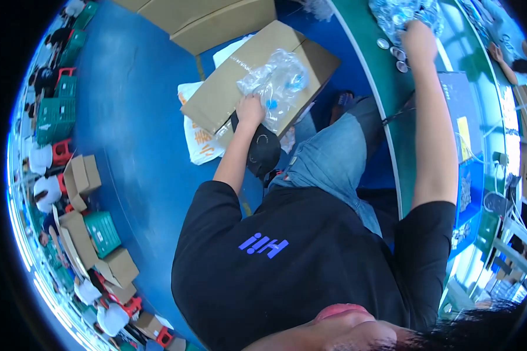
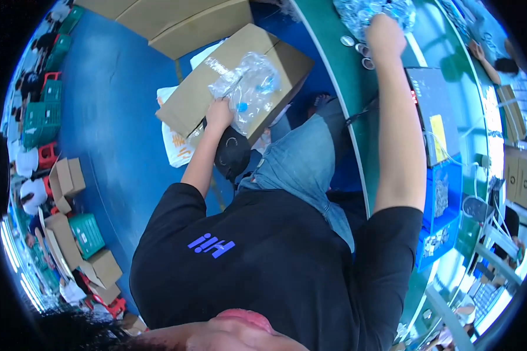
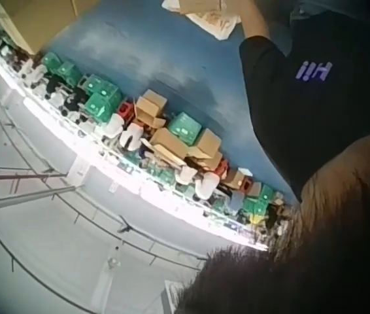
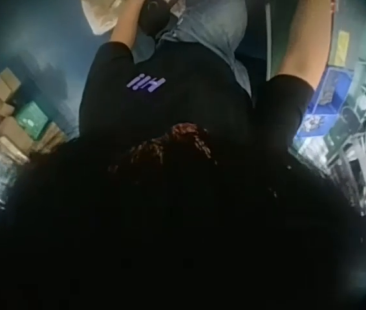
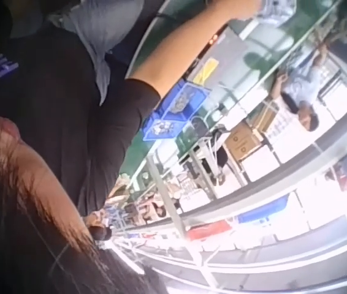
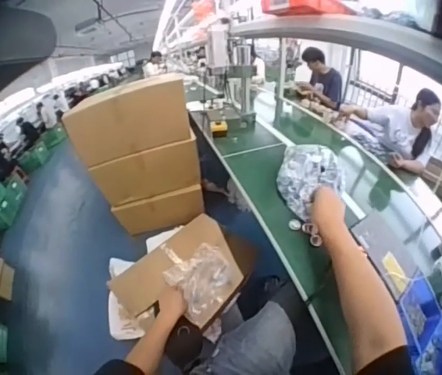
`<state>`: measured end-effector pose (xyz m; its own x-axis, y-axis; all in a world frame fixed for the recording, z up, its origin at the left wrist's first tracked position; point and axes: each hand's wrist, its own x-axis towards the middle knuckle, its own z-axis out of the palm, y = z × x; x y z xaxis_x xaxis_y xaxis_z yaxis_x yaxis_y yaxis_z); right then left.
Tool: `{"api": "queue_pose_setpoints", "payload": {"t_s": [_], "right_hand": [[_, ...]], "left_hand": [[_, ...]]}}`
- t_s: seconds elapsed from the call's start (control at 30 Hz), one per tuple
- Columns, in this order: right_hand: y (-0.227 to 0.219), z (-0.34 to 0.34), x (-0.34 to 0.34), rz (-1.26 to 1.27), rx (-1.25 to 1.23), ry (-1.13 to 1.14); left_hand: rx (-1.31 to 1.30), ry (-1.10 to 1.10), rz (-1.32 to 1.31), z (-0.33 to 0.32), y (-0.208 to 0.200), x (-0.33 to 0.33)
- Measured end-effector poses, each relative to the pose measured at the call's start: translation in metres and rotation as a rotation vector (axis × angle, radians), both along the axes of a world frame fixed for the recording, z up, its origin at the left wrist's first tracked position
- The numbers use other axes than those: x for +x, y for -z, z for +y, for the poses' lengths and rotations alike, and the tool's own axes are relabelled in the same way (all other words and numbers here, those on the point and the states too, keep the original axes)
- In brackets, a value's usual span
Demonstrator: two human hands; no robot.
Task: Manually assemble small mechanical components at a factory assembly line station.
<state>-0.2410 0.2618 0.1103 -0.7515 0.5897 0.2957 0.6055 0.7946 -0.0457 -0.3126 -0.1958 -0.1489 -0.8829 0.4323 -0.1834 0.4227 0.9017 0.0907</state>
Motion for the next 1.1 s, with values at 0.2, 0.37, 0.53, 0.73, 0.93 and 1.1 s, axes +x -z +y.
{"api": "queue_pose_setpoints", "payload": {"t_s": [0.2,0.37,0.53,0.73,0.93,1.1], "right_hand": [[-0.02,-0.03,0.054,0.433,-0.118,-0.131],[-0.04,-0.175,0.173,0.659,-0.51,-0.3],[-0.004,-0.24,0.265,0.842,-0.598,-0.302],[-0.006,-0.251,0.345,0.732,-0.35,-0.159],[0.021,-0.25,0.365,1.015,-0.512,-0.21],[0.005,-0.232,0.372,1.055,-0.649,-0.276]], "left_hand": [[0.597,-0.125,0.368,0.0,-0.034,0.031],[1.211,0.267,-0.034,0.065,-0.168,0.109],[1.204,0.543,-1.208,0.117,-0.223,0.186],[0.998,0.446,-1.726,0.143,-0.206,0.229],[0.947,0.325,-1.937,0.154,-0.206,0.257],[1.005,0.281,-1.97,0.164,-0.218,0.266]]}}
